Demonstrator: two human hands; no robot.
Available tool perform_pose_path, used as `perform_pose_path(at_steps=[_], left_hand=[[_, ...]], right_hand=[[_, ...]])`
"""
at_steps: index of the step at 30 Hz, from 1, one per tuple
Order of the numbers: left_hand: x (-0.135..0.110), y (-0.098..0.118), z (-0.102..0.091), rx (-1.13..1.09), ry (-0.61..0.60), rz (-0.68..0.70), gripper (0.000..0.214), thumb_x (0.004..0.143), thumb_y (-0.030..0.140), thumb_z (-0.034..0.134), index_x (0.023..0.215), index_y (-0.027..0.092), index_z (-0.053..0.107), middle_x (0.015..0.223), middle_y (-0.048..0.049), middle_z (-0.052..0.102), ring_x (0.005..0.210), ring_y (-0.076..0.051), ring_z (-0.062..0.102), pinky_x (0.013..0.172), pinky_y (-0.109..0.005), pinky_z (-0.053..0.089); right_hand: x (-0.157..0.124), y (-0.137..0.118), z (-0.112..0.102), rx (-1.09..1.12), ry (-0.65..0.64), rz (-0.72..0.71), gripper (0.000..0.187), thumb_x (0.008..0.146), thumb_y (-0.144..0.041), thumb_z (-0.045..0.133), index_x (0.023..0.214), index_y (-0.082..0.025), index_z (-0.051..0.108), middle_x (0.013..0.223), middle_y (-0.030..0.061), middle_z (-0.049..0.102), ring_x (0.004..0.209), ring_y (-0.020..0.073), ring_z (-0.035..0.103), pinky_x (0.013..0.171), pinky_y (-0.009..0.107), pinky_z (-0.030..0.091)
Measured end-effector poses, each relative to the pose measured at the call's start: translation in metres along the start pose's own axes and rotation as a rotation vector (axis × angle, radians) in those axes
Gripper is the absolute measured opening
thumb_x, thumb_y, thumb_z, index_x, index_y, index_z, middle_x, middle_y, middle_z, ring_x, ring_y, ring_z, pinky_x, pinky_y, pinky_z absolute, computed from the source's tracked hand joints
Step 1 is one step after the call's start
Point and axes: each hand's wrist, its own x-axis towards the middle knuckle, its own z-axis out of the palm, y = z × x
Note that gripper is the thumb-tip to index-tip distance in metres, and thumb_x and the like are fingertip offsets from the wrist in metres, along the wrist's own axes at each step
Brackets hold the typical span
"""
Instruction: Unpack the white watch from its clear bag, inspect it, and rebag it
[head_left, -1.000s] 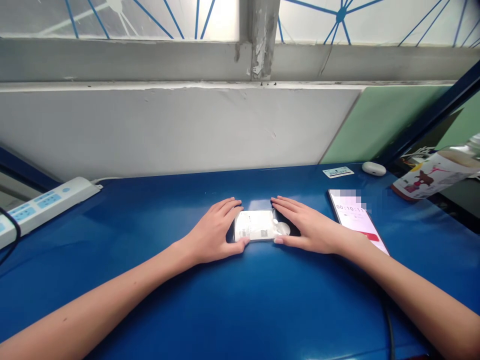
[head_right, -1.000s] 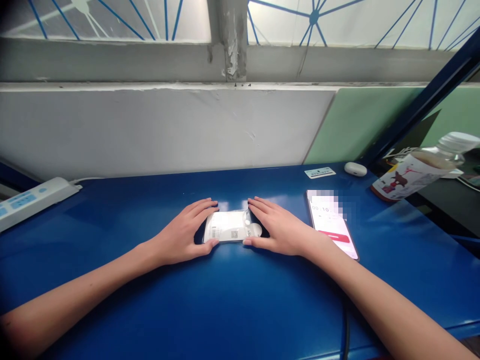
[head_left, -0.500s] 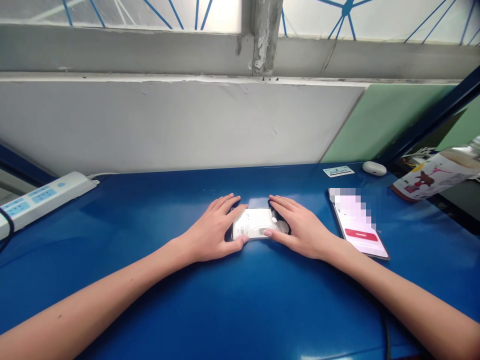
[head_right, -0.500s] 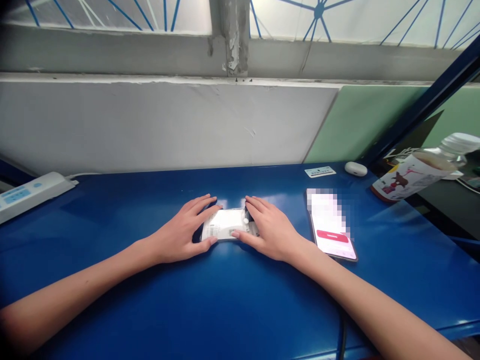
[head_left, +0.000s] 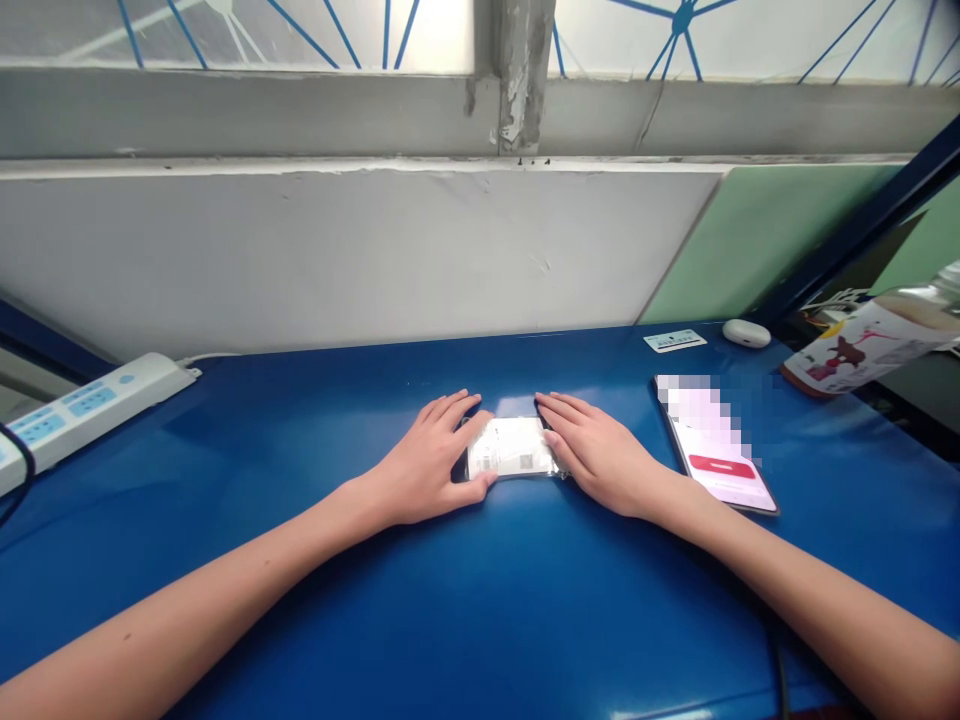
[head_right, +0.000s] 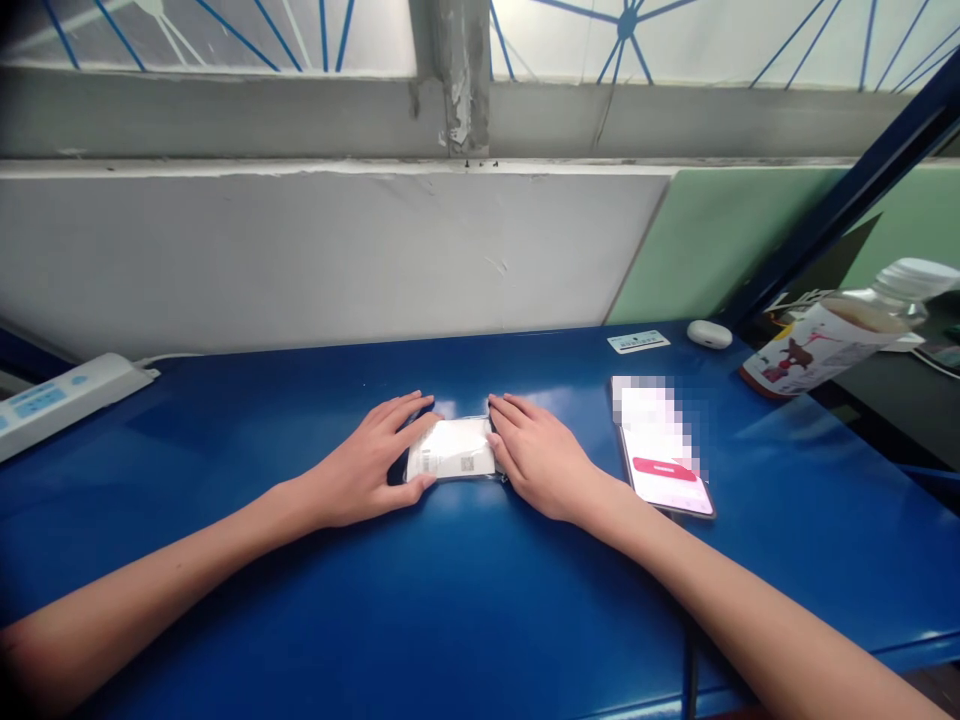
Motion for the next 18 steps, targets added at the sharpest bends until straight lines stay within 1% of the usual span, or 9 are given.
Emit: perform_pose_path(at_steps=[5, 9, 14, 16, 18], left_hand=[[0.001, 0.001, 0.000, 0.003, -0.009, -0.001, 0.062, 0.089, 0.047, 0.056, 0.140, 0.012, 0.047, 0.152, -0.0218, 0.040, 0.144, -0.040, 0.029, 0.115, -0.059, 0.029], [0.001, 0.001, 0.000, -0.015, 0.005, 0.000, 0.061, 0.088, 0.045, 0.057, 0.139, 0.012, 0.048, 0.151, -0.0222, 0.042, 0.144, -0.041, 0.030, 0.114, -0.059, 0.029], [-0.001, -0.001, 0.000, -0.039, 0.021, 0.002, 0.058, 0.089, 0.040, 0.055, 0.137, 0.010, 0.046, 0.150, -0.0220, 0.043, 0.144, -0.038, 0.032, 0.115, -0.057, 0.030], [-0.001, -0.002, 0.001, -0.028, 0.019, 0.007, 0.057, 0.089, 0.039, 0.054, 0.137, 0.010, 0.046, 0.150, -0.0223, 0.043, 0.143, -0.038, 0.032, 0.115, -0.057, 0.030], [-0.002, -0.002, 0.002, -0.017, 0.021, 0.011, 0.055, 0.089, 0.038, 0.053, 0.136, 0.010, 0.046, 0.150, -0.0225, 0.043, 0.143, -0.038, 0.032, 0.115, -0.057, 0.031]], right_hand=[[-0.001, -0.001, 0.000, 0.014, -0.023, 0.012, 0.055, 0.104, -0.035, 0.026, 0.139, -0.002, 0.052, 0.148, 0.0167, 0.050, 0.139, 0.0325, 0.043, 0.113, 0.049, 0.040], [-0.002, 0.004, 0.001, 0.034, -0.023, 0.021, 0.053, 0.104, -0.034, 0.028, 0.140, -0.004, 0.052, 0.150, 0.0151, 0.048, 0.140, 0.0310, 0.042, 0.114, 0.048, 0.040], [-0.003, 0.016, 0.003, 0.066, 0.005, 0.048, 0.050, 0.104, -0.028, 0.027, 0.139, -0.004, 0.054, 0.147, 0.0167, 0.051, 0.138, 0.0304, 0.045, 0.113, 0.051, 0.041], [-0.003, 0.018, 0.003, 0.069, 0.026, 0.043, 0.049, 0.103, -0.029, 0.031, 0.138, -0.003, 0.054, 0.145, 0.0187, 0.053, 0.136, 0.0317, 0.047, 0.111, 0.052, 0.042], [-0.003, 0.018, 0.002, 0.084, 0.078, 0.029, 0.046, 0.102, -0.026, 0.036, 0.138, -0.005, 0.054, 0.144, 0.0192, 0.054, 0.132, 0.0310, 0.052, 0.108, 0.050, 0.046]])
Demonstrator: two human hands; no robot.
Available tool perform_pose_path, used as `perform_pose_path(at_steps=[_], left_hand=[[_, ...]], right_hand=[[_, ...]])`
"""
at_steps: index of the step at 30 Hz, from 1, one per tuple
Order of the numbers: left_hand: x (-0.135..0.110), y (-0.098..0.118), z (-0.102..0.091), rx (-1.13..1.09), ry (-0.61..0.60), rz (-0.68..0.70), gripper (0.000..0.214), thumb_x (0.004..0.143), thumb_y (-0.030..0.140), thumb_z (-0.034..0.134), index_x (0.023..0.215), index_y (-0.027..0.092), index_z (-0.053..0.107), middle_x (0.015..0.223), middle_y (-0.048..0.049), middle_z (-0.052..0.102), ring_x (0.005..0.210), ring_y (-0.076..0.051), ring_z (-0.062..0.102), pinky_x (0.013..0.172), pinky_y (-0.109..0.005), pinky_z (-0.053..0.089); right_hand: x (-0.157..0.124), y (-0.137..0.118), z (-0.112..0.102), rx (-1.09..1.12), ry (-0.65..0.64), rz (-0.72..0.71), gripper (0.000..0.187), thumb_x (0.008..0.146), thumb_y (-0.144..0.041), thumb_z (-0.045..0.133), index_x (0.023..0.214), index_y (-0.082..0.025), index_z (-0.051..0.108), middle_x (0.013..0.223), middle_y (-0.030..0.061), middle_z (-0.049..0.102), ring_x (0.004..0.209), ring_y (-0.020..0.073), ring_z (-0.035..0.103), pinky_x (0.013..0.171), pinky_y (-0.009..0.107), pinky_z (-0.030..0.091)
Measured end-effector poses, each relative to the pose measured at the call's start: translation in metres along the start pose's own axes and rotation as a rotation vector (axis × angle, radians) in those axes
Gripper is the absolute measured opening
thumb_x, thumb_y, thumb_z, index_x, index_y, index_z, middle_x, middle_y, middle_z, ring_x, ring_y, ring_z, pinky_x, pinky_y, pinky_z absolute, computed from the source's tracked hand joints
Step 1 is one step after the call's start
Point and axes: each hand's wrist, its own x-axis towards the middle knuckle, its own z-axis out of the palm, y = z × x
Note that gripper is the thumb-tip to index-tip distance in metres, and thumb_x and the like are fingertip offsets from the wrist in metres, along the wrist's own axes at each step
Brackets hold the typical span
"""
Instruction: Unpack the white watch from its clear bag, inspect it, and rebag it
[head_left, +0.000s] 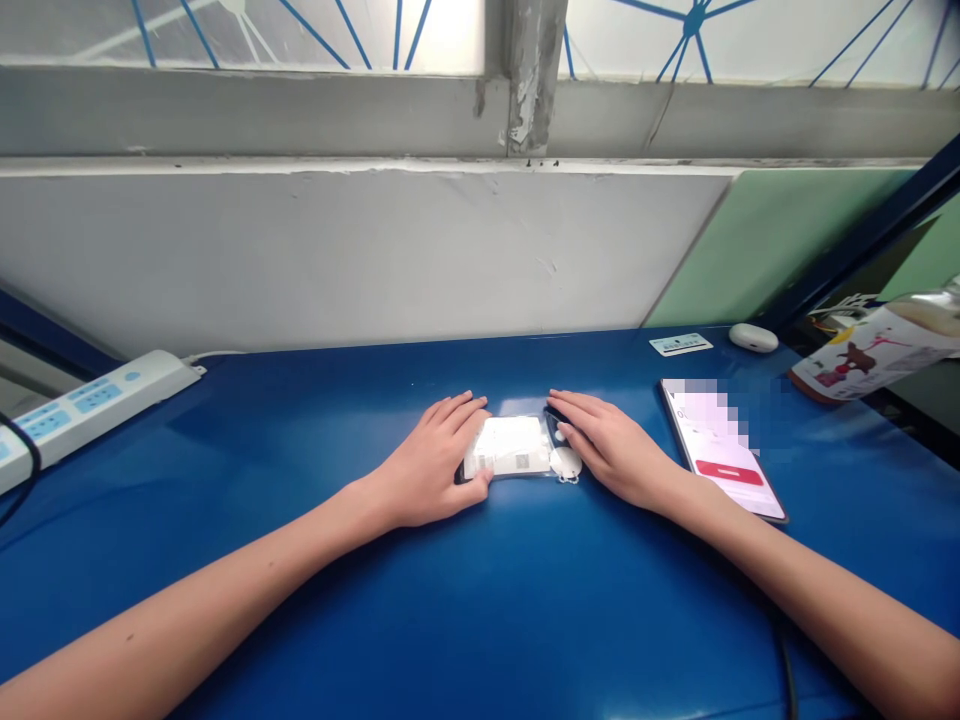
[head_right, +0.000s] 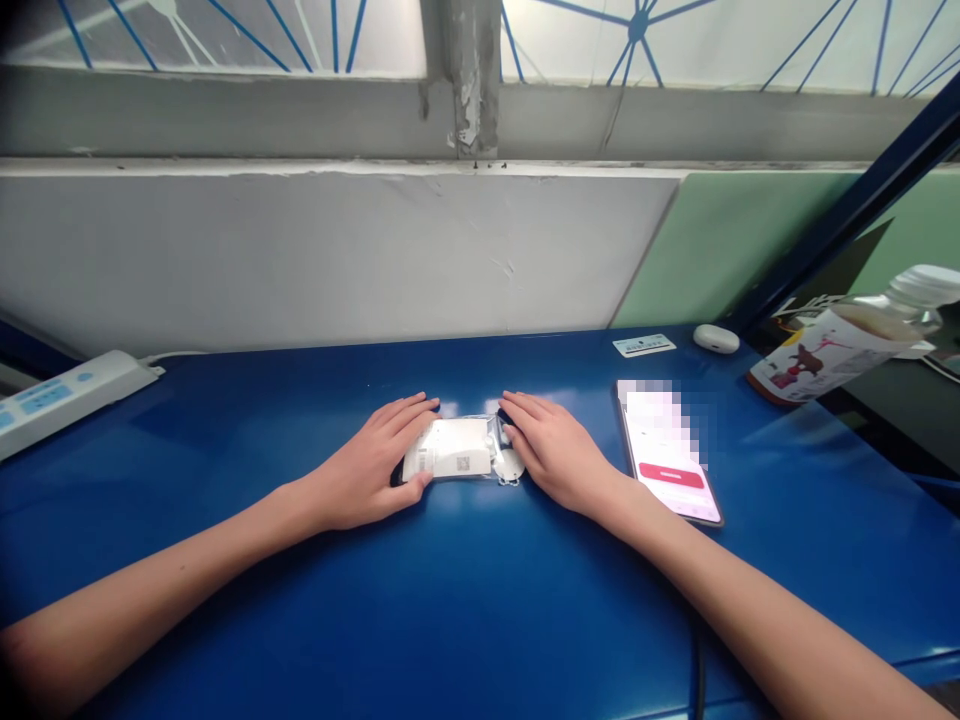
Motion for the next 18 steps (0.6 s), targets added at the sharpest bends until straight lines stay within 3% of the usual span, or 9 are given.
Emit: perform_pose_path(at_steps=[3, 7, 12, 18], left_hand=[[0.000, 0.000, 0.001, 0.009, 0.009, -0.001, 0.053, 0.089, 0.036, 0.052, 0.136, 0.010, 0.046, 0.149, -0.0225, 0.044, 0.144, -0.038, 0.032, 0.114, -0.057, 0.031], [0.001, 0.001, 0.000, 0.008, 0.010, -0.010, 0.052, 0.089, 0.036, 0.053, 0.133, 0.010, 0.047, 0.148, -0.0218, 0.045, 0.144, -0.037, 0.032, 0.115, -0.055, 0.032], [0.000, 0.000, -0.001, 0.001, 0.007, -0.001, 0.053, 0.090, 0.037, 0.053, 0.135, 0.011, 0.045, 0.148, -0.0211, 0.045, 0.144, -0.037, 0.031, 0.115, -0.056, 0.032], [-0.001, -0.001, -0.001, 0.009, -0.021, 0.007, 0.064, 0.093, 0.040, 0.049, 0.147, 0.009, 0.035, 0.154, -0.0210, 0.038, 0.146, -0.037, 0.027, 0.117, -0.057, 0.027]], right_hand=[[0.000, -0.001, -0.002, 0.027, 0.075, -0.108, 0.035, 0.098, -0.017, 0.045, 0.128, -0.013, 0.063, 0.135, 0.0152, 0.062, 0.121, 0.0276, 0.058, 0.100, 0.045, 0.051], [0.000, -0.002, -0.006, 0.030, 0.069, -0.187, 0.023, 0.094, -0.013, 0.053, 0.103, -0.018, 0.073, 0.103, 0.0101, 0.073, 0.101, 0.0260, 0.064, 0.086, 0.042, 0.055], [0.000, -0.004, -0.012, 0.048, -0.016, -0.105, 0.025, 0.095, -0.025, 0.057, 0.116, -0.019, 0.070, 0.100, 0.0104, 0.069, 0.093, 0.0253, 0.063, 0.081, 0.041, 0.054], [0.000, -0.008, -0.014, -0.007, -0.054, -0.142, 0.032, 0.100, -0.032, 0.047, 0.122, -0.018, 0.067, 0.099, 0.0122, 0.068, 0.092, 0.0265, 0.063, 0.079, 0.042, 0.053]])
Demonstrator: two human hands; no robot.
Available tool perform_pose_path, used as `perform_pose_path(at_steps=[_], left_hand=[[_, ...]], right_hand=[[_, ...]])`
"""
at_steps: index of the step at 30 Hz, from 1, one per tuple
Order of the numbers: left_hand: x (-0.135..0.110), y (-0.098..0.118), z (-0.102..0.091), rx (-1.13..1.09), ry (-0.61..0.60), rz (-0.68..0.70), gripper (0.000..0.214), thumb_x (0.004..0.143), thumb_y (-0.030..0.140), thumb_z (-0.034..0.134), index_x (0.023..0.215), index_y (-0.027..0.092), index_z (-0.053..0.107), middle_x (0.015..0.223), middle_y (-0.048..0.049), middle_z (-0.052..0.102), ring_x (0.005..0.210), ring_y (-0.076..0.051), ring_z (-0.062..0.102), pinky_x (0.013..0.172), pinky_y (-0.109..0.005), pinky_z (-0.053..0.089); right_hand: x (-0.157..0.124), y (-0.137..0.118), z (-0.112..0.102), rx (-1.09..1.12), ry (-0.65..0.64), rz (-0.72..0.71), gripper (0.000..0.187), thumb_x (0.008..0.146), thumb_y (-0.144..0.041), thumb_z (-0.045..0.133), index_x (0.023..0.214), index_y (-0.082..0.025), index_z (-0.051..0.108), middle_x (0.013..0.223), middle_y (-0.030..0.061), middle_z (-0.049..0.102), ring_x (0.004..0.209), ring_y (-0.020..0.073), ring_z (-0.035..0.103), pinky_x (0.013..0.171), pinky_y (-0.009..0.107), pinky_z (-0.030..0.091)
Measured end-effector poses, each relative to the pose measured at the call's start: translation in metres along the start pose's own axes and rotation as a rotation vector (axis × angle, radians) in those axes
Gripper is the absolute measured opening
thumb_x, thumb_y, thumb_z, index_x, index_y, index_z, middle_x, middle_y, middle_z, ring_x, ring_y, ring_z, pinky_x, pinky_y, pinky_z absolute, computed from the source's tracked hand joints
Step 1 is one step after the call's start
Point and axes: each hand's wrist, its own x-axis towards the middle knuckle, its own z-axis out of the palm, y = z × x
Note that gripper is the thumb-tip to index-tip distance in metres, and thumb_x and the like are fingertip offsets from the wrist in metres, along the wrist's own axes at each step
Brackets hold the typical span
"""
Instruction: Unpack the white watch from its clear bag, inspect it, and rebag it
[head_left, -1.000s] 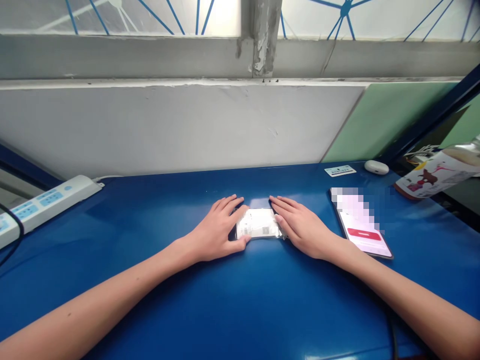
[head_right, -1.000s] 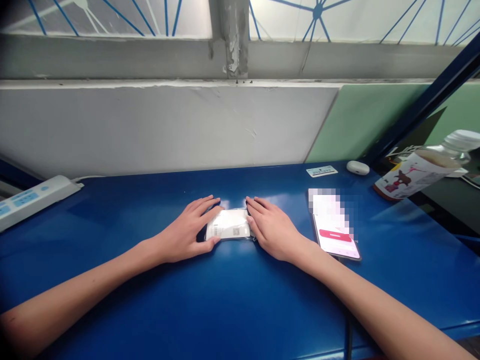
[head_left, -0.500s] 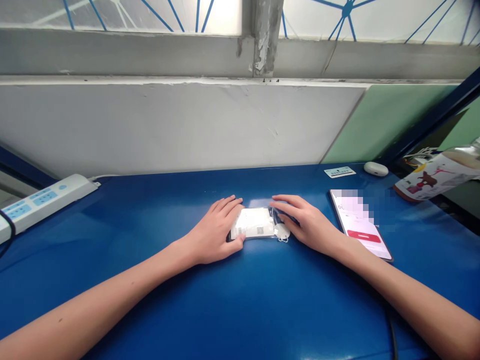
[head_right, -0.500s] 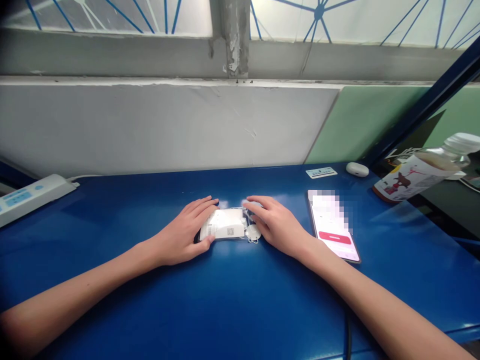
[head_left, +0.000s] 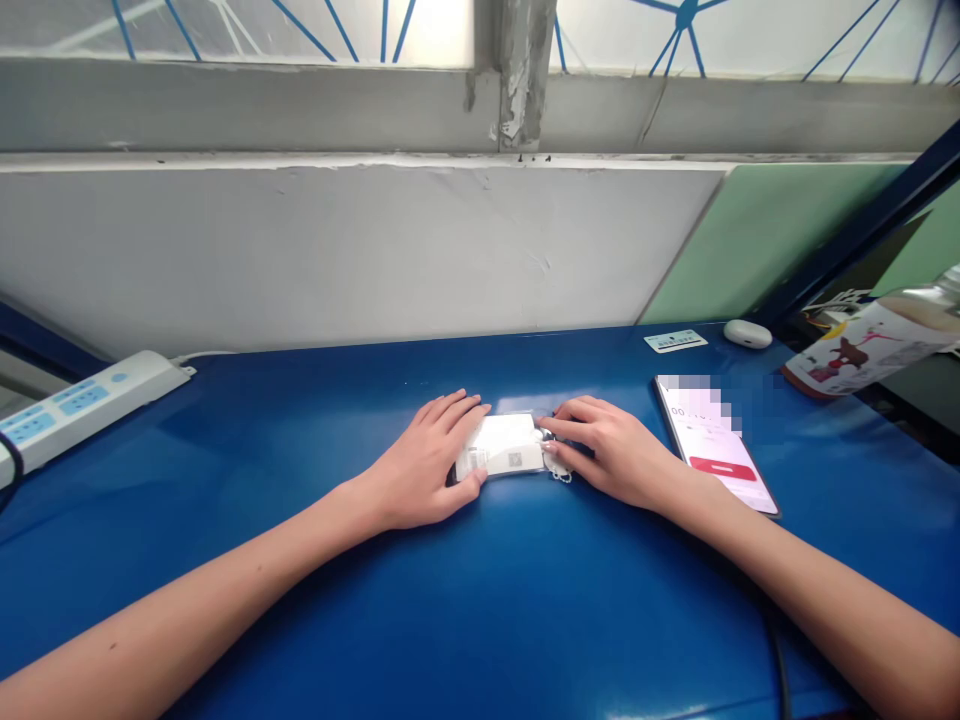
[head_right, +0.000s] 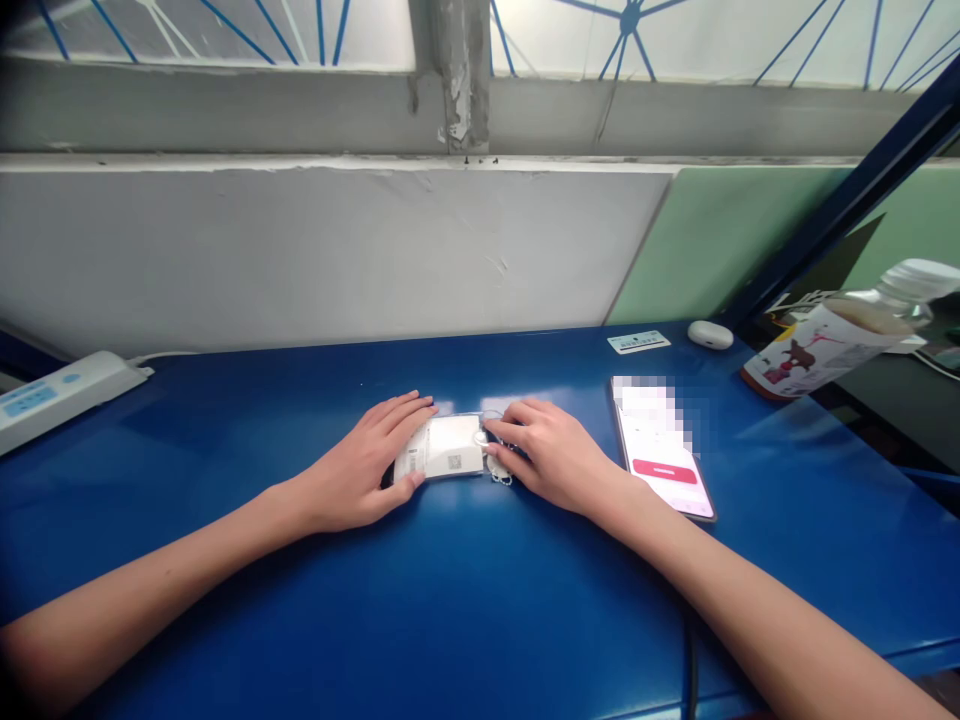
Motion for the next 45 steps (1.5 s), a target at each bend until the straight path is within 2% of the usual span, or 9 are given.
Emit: perform_pose_path(at_steps=[8, 11, 15, 23, 28, 41, 45], left_hand=[[0.002, 0.003, -0.002, -0.031, 0.001, -0.023, 0.067, 0.093, 0.056, 0.053, 0.143, 0.012, 0.044, 0.152, -0.0210, 0.041, 0.145, -0.038, 0.029, 0.116, -0.057, 0.028], [0.002, 0.002, -0.002, -0.049, 0.009, -0.026, 0.065, 0.092, 0.056, 0.054, 0.142, 0.014, 0.046, 0.152, -0.0205, 0.041, 0.145, -0.039, 0.029, 0.115, -0.058, 0.029], [0.002, 0.002, -0.002, -0.087, 0.026, -0.031, 0.062, 0.093, 0.053, 0.054, 0.143, 0.019, 0.045, 0.152, -0.0174, 0.042, 0.145, -0.038, 0.029, 0.115, -0.058, 0.030], [0.001, 0.003, -0.002, -0.083, 0.011, -0.032, 0.062, 0.093, 0.050, 0.055, 0.144, 0.016, 0.043, 0.150, -0.0174, 0.044, 0.144, -0.037, 0.031, 0.117, -0.058, 0.027], [0.001, 0.004, -0.001, -0.067, 0.030, -0.016, 0.061, 0.091, 0.049, 0.056, 0.141, 0.016, 0.044, 0.148, -0.0184, 0.047, 0.143, -0.037, 0.033, 0.116, -0.060, 0.027], [0.002, 0.005, -0.002, -0.050, 0.080, -0.044, 0.055, 0.088, 0.041, 0.056, 0.135, 0.014, 0.048, 0.145, -0.0207, 0.048, 0.140, -0.039, 0.037, 0.112, -0.057, 0.036], [0.003, 0.005, -0.002, -0.031, 0.082, -0.046, 0.054, 0.087, 0.039, 0.055, 0.133, 0.011, 0.049, 0.143, -0.0220, 0.050, 0.139, -0.038, 0.038, 0.112, -0.056, 0.037]], right_hand=[[0.001, -0.003, -0.002, -0.049, -0.014, -0.017, 0.037, 0.103, -0.034, 0.040, 0.122, -0.018, 0.067, 0.095, 0.0118, 0.068, 0.089, 0.0263, 0.065, 0.080, 0.043, 0.052], [0.000, -0.001, 0.001, -0.022, 0.007, -0.018, 0.033, 0.100, -0.033, 0.045, 0.122, -0.020, 0.066, 0.102, 0.0127, 0.068, 0.093, 0.0274, 0.065, 0.082, 0.045, 0.053], [-0.002, 0.002, 0.006, 0.028, 0.047, -0.050, 0.026, 0.096, -0.031, 0.055, 0.118, -0.022, 0.066, 0.118, 0.0126, 0.065, 0.107, 0.0291, 0.062, 0.092, 0.049, 0.051], [-0.002, 0.001, 0.013, 0.122, 0.102, -0.035, 0.013, 0.094, -0.026, 0.059, 0.103, -0.021, 0.068, 0.121, 0.0124, 0.063, 0.115, 0.0298, 0.058, 0.097, 0.050, 0.050], [-0.002, 0.000, 0.017, 0.172, 0.102, -0.011, 0.022, 0.093, -0.021, 0.057, 0.113, -0.020, 0.063, 0.127, 0.0144, 0.060, 0.119, 0.0290, 0.057, 0.097, 0.048, 0.052], [0.001, 0.002, 0.000, 0.033, 0.114, -0.084, 0.021, 0.095, -0.024, 0.056, 0.113, -0.021, 0.065, 0.125, 0.0145, 0.064, 0.120, 0.0310, 0.058, 0.097, 0.053, 0.052], [0.002, 0.006, -0.007, -0.014, 0.077, -0.097, 0.019, 0.096, -0.024, 0.054, 0.109, -0.019, 0.066, 0.122, 0.0150, 0.066, 0.121, 0.0324, 0.058, 0.097, 0.053, 0.052]])
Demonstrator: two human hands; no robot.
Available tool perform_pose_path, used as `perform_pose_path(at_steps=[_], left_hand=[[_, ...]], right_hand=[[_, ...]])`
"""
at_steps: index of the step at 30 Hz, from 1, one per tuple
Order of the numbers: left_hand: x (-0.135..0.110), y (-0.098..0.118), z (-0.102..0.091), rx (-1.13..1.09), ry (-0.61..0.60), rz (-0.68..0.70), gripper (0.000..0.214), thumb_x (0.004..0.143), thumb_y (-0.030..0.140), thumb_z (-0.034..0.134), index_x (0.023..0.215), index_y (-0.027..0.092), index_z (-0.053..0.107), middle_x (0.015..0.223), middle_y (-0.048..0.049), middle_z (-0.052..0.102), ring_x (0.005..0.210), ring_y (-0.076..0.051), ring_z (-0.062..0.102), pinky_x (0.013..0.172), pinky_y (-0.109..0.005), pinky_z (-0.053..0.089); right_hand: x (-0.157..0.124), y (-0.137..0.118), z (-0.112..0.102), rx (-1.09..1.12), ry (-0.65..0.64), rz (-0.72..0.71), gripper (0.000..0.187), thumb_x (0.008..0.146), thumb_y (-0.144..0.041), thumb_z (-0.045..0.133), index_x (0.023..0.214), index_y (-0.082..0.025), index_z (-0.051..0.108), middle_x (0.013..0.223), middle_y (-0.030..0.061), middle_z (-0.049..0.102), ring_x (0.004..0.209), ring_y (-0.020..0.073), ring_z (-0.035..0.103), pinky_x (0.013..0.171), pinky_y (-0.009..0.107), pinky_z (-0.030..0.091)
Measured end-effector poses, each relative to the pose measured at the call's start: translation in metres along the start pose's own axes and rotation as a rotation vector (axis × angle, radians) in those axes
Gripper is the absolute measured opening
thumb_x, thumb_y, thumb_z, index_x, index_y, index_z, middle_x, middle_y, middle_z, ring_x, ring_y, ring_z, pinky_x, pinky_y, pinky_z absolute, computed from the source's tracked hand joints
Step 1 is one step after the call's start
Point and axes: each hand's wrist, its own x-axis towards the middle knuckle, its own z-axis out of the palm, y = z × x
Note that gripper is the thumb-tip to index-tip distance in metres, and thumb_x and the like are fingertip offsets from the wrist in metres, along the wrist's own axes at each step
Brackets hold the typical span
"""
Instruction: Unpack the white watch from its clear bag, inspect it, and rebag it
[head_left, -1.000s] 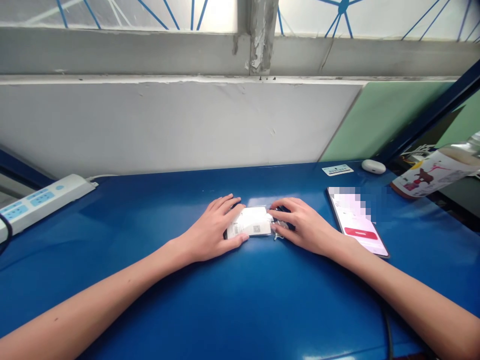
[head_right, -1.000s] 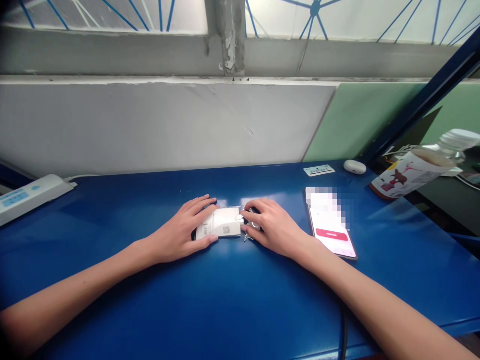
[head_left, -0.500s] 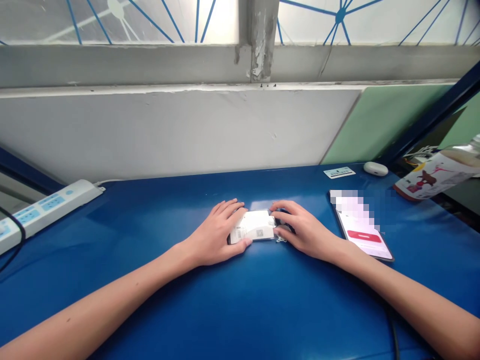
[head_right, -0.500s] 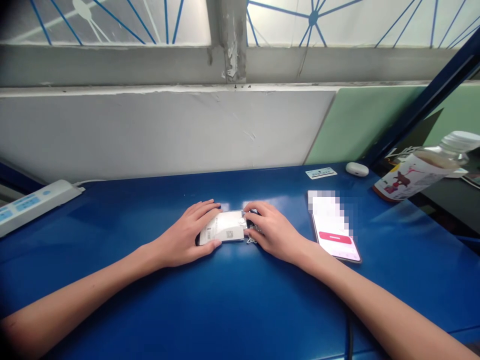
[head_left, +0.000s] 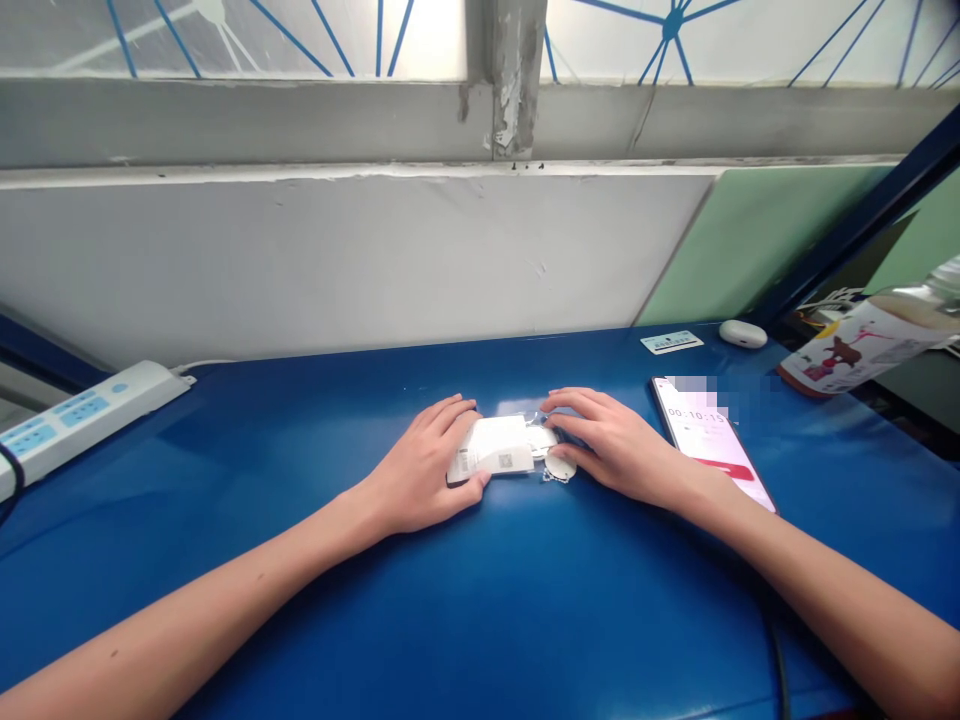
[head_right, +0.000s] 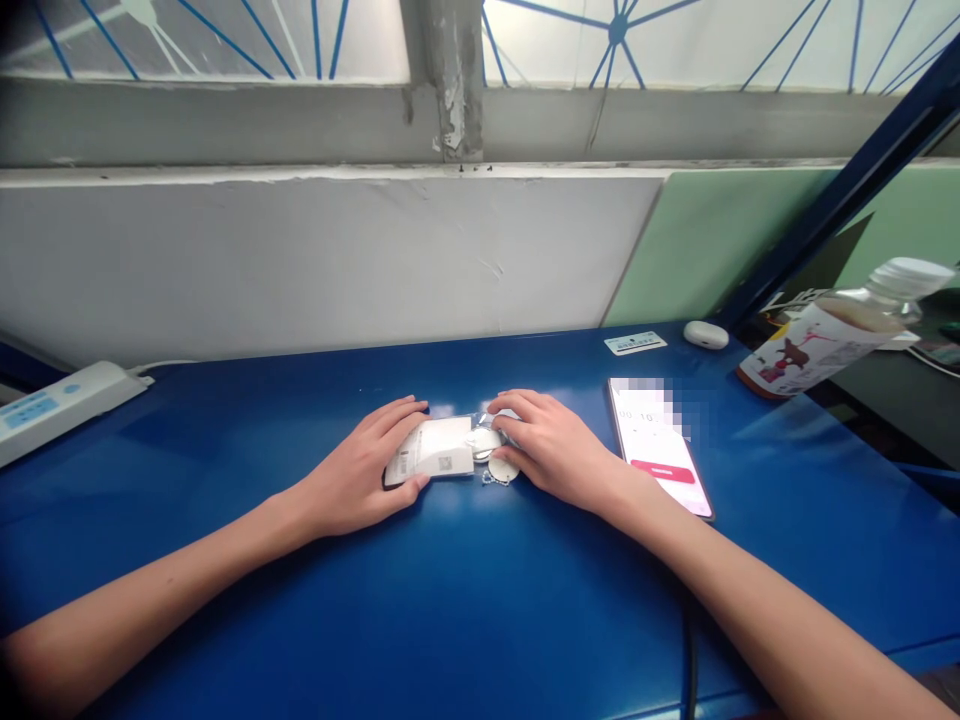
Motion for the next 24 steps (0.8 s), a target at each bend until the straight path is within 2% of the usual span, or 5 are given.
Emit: perform_pose_path(at_steps=[8, 11, 15, 18, 24], left_hand=[[0.000, 0.001, -0.001, -0.012, 0.001, -0.009, 0.055, 0.086, 0.037, 0.055, 0.134, 0.012, 0.048, 0.142, -0.0207, 0.051, 0.138, -0.039, 0.039, 0.111, -0.056, 0.038], [-0.001, 0.000, 0.000, -0.010, -0.007, 0.001, 0.056, 0.087, 0.038, 0.055, 0.136, 0.012, 0.046, 0.143, -0.0208, 0.049, 0.139, -0.038, 0.038, 0.112, -0.056, 0.037], [-0.002, -0.001, 0.001, -0.014, -0.028, -0.012, 0.065, 0.089, 0.050, 0.056, 0.141, 0.013, 0.043, 0.148, -0.0210, 0.044, 0.142, -0.040, 0.033, 0.112, -0.057, 0.036], [-0.002, -0.002, 0.002, -0.008, -0.046, -0.025, 0.072, 0.089, 0.055, 0.056, 0.145, 0.013, 0.040, 0.150, -0.0217, 0.042, 0.142, -0.041, 0.032, 0.113, -0.058, 0.035], [-0.001, -0.001, 0.001, 0.011, -0.041, -0.016, 0.062, 0.091, 0.052, 0.054, 0.138, 0.012, 0.045, 0.147, -0.0212, 0.045, 0.142, -0.039, 0.034, 0.113, -0.056, 0.035]], right_hand=[[-0.002, 0.005, -0.008, 0.034, -0.077, 0.061, 0.020, 0.095, -0.028, 0.056, 0.111, -0.021, 0.066, 0.123, 0.0138, 0.065, 0.111, 0.0303, 0.064, 0.091, 0.050, 0.055], [-0.003, 0.002, -0.005, 0.067, -0.075, 0.084, 0.031, 0.094, -0.034, 0.058, 0.122, -0.022, 0.062, 0.132, 0.0156, 0.060, 0.118, 0.0316, 0.061, 0.095, 0.051, 0.054], [-0.003, -0.001, 0.003, 0.076, -0.071, 0.083, 0.041, 0.094, -0.039, 0.058, 0.131, -0.023, 0.059, 0.143, 0.0156, 0.053, 0.128, 0.0329, 0.054, 0.102, 0.052, 0.050], [-0.003, -0.002, 0.008, 0.077, -0.075, 0.094, 0.040, 0.095, -0.039, 0.058, 0.130, -0.022, 0.060, 0.144, 0.0157, 0.052, 0.128, 0.0322, 0.054, 0.102, 0.051, 0.049], [-0.003, 0.000, 0.003, 0.060, -0.110, 0.123, 0.039, 0.093, -0.041, 0.059, 0.127, -0.021, 0.060, 0.140, 0.0157, 0.055, 0.125, 0.0328, 0.055, 0.100, 0.050, 0.051]])
